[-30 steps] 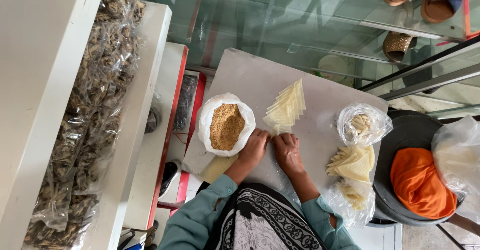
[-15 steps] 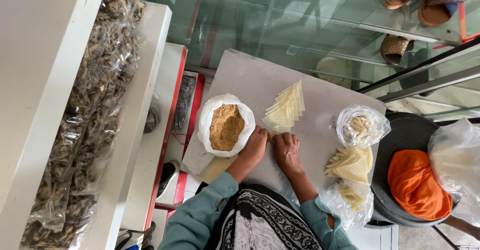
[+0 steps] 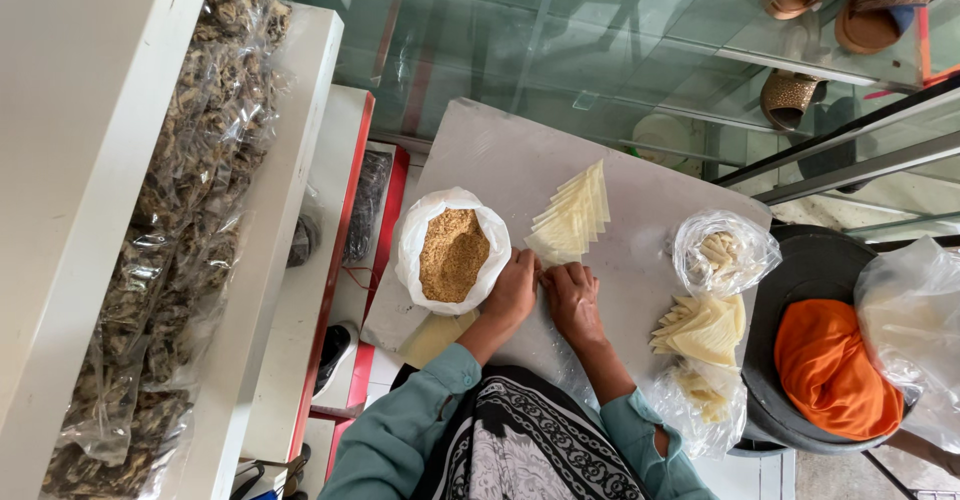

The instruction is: The person places small portions of a filling onto dough sheets and rolls them into triangular shapes by hand.

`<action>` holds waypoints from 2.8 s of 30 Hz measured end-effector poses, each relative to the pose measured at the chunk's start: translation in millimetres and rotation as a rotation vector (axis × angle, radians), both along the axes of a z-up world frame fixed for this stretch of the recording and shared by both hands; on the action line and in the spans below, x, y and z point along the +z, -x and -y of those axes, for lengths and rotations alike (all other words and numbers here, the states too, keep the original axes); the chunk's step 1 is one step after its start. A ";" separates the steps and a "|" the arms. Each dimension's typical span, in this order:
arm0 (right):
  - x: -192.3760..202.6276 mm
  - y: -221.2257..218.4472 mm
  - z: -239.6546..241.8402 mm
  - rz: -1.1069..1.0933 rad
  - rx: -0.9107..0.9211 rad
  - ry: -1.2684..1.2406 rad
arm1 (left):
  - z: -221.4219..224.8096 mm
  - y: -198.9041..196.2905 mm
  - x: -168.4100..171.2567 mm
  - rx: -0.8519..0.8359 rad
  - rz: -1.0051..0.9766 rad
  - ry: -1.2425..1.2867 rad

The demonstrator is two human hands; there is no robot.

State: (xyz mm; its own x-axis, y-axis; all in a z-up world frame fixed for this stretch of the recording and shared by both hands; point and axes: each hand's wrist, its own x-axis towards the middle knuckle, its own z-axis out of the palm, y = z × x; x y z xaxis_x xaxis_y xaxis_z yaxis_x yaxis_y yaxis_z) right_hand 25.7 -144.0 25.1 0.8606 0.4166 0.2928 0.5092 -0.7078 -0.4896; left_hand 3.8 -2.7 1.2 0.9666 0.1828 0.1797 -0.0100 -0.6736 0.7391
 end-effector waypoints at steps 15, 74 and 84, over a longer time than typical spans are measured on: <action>-3.0 -2.9 10.1 -0.043 0.056 0.002 | -8.5 0.7 -12.7 -0.139 0.021 -0.094; 28.0 -18.9 19.2 -0.230 -0.121 0.112 | -18.2 32.3 45.0 0.039 0.118 0.085; 3.5 -13.1 -6.3 -0.098 -0.086 0.087 | -13.5 32.5 29.7 0.009 0.167 0.137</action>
State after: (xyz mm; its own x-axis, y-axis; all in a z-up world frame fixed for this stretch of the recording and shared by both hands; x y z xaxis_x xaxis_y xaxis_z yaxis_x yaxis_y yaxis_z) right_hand 38.8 -137.7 28.6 0.9169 0.3602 0.1717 0.3976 -0.7889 -0.4686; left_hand -28.6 10.8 30.9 0.9238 0.2248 0.3100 -0.1346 -0.5674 0.8124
